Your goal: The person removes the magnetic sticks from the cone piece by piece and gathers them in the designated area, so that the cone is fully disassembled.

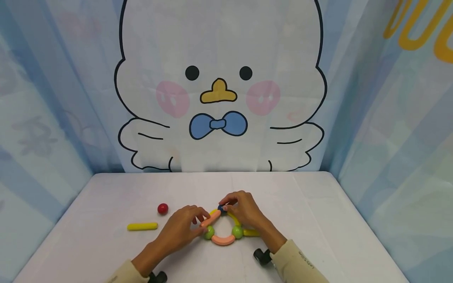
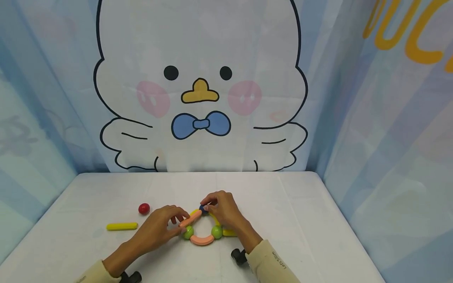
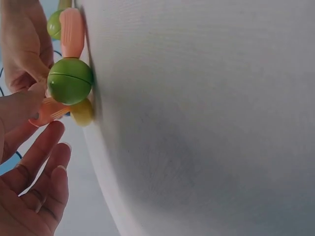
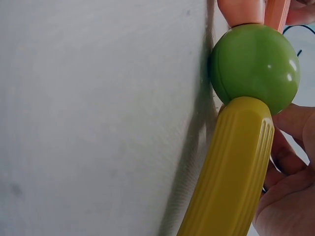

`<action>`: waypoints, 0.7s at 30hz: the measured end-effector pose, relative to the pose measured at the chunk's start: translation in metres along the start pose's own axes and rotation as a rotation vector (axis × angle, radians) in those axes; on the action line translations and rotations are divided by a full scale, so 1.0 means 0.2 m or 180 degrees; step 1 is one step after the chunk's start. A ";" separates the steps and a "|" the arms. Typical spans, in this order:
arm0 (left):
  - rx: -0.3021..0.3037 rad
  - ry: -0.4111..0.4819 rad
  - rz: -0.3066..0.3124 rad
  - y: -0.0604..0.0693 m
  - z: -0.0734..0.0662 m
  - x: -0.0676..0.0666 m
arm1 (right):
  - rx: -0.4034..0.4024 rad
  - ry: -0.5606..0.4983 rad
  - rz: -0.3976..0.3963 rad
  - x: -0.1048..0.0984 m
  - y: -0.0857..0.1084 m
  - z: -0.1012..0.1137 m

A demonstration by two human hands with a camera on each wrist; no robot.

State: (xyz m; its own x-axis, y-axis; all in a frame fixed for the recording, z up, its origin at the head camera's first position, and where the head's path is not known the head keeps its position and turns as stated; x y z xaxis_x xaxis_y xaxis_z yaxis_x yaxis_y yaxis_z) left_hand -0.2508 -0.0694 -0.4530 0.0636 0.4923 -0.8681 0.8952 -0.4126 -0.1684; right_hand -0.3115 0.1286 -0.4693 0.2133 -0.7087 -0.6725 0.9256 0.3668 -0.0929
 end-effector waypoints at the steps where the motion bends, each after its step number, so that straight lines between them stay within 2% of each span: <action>1: -0.0005 -0.0011 -0.0017 0.00 0.00 0.00 | 0.0002 0.0003 -0.0003 0.00 0.00 0.00; 10: -0.0148 0.0054 -0.0099 0.00 0.04 -0.02 | 0.0008 -0.0004 0.0005 0.00 0.00 0.00; 21: -0.0376 0.0173 -0.0093 -0.02 0.11 0.01 | 0.0038 0.0020 -0.0018 0.00 0.00 0.00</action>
State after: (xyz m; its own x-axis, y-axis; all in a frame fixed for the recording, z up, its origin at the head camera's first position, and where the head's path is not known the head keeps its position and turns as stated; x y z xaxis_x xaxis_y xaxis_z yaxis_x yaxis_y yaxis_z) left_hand -0.2629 -0.0832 -0.4639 0.0577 0.5450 -0.8364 0.9426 -0.3058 -0.1343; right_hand -0.3113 0.1284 -0.4691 0.2061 -0.7070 -0.6766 0.9305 0.3554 -0.0880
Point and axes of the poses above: each hand's wrist, its own y-axis away from the middle knuckle, its own x-axis out of the palm, z = x × y, the point moved 6 cm from there along -y, towards the middle knuckle, and after that the axes turned 1 degree about z, right-handed, at the moved point
